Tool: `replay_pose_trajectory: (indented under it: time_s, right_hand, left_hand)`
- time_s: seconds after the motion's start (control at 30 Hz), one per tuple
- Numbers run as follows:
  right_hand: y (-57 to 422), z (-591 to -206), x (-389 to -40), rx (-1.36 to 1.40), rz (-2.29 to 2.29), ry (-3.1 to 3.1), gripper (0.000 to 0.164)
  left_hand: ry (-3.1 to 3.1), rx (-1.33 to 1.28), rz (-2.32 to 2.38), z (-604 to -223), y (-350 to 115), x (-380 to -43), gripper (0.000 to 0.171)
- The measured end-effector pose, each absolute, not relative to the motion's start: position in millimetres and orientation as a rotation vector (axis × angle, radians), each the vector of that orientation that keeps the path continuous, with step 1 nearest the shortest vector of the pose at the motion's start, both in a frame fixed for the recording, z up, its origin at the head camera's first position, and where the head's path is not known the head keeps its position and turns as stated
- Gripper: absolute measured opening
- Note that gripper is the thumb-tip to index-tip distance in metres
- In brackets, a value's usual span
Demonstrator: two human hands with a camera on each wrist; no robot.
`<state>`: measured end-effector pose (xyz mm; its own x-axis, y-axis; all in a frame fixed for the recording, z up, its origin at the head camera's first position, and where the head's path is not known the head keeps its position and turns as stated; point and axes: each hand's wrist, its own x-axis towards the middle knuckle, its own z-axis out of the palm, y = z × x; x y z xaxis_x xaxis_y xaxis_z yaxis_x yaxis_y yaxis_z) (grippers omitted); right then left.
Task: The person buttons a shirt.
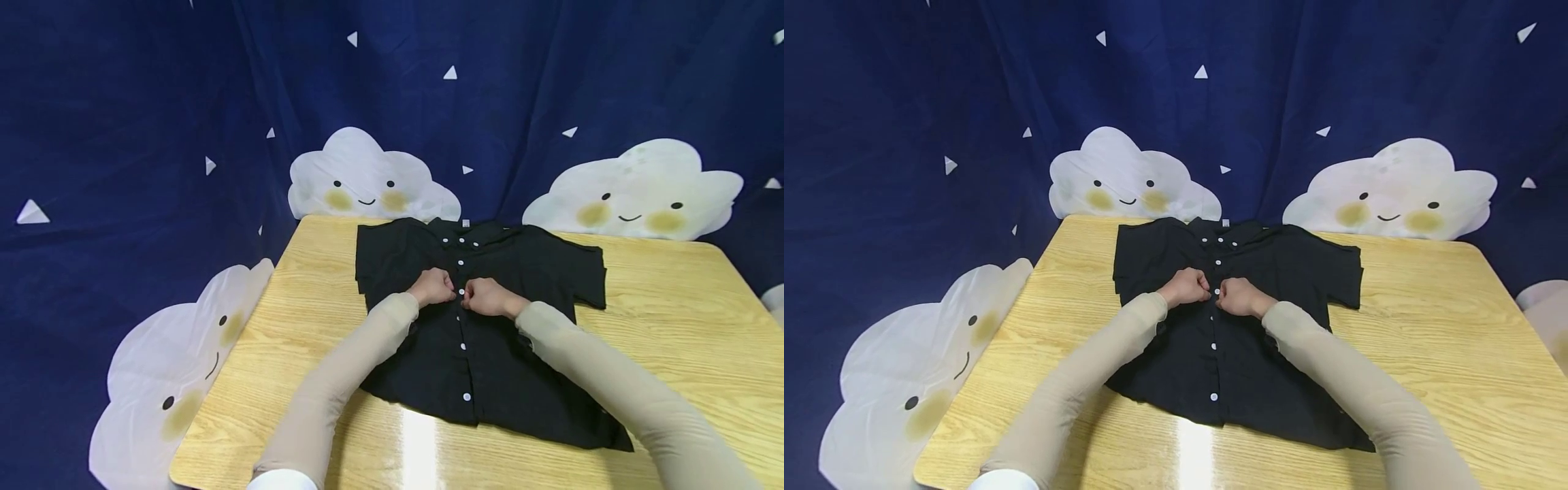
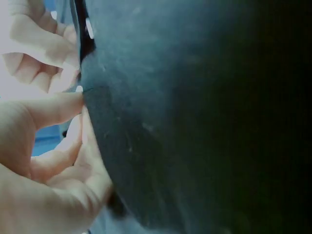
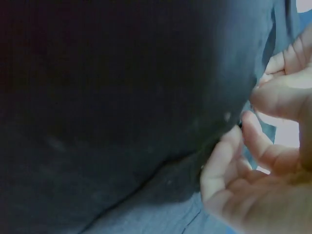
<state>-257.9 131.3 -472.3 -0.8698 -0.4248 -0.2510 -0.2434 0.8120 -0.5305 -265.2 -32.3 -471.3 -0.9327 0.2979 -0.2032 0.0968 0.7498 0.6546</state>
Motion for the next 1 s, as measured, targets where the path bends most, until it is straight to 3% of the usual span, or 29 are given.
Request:
replay_pose_trajectory:
  time_s: [0.27,0.5,1.0]
  right_hand:
    - [124.5,-471.1,-236.6,-0.595,-0.562,2.755,0.029]
    - [117.8,-470.4,-229.2,-0.518,-0.469,2.715,0.041]
    - [121.6,-467.7,-219.6,-0.443,-0.525,2.650,0.038]
  left_hand:
    - [2.637,0.515,0.770,-471.2,-42.0,-243.4,0.011]
    - [2.598,0.540,0.823,-470.4,-38.7,-233.1,0.019]
    - [2.586,0.730,0.783,-476.6,-39.5,-226.4,0.014]
